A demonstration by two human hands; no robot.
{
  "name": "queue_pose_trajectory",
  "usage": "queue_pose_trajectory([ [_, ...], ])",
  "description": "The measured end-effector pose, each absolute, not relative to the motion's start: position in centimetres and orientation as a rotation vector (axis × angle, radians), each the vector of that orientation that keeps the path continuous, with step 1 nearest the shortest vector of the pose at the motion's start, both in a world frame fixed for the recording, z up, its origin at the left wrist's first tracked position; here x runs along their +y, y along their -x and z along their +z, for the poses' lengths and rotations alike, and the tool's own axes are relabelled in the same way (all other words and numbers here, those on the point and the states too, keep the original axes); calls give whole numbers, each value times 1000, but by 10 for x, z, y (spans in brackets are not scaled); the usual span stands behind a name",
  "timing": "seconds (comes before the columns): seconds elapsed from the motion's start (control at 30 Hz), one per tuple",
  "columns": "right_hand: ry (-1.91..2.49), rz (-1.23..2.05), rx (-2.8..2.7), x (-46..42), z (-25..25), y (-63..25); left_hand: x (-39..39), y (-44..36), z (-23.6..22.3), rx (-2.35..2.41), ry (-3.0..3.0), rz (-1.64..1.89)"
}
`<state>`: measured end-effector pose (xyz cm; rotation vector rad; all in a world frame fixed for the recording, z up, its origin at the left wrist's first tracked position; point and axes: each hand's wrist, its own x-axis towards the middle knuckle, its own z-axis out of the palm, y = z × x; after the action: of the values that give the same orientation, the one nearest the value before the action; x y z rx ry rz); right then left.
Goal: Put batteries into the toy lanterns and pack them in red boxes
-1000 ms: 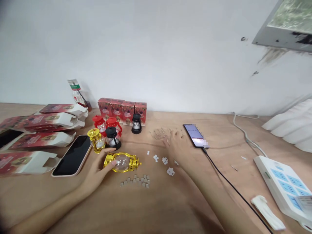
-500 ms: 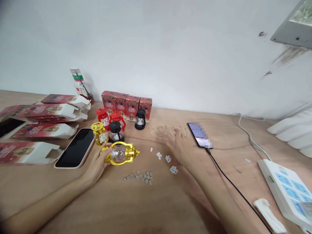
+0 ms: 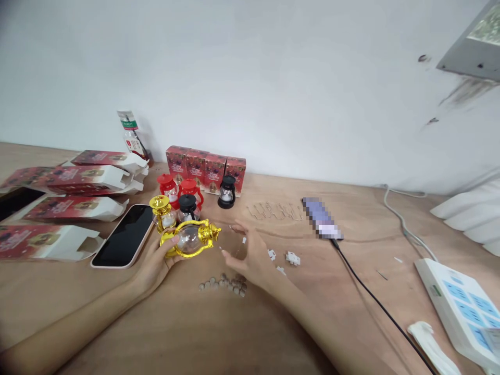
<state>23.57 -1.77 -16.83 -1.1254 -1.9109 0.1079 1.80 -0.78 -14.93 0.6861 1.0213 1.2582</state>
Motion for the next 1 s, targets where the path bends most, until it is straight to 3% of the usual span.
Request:
queue_pose_trajectory([
  [0.37, 978, -690, -2372, -17, -175, -236, -7, -18, -149, 1021, -694, 1277],
  [1.0, 922, -17, -2470, -25, -158, -241, -5, -18, -154, 1008, -705, 1290],
])
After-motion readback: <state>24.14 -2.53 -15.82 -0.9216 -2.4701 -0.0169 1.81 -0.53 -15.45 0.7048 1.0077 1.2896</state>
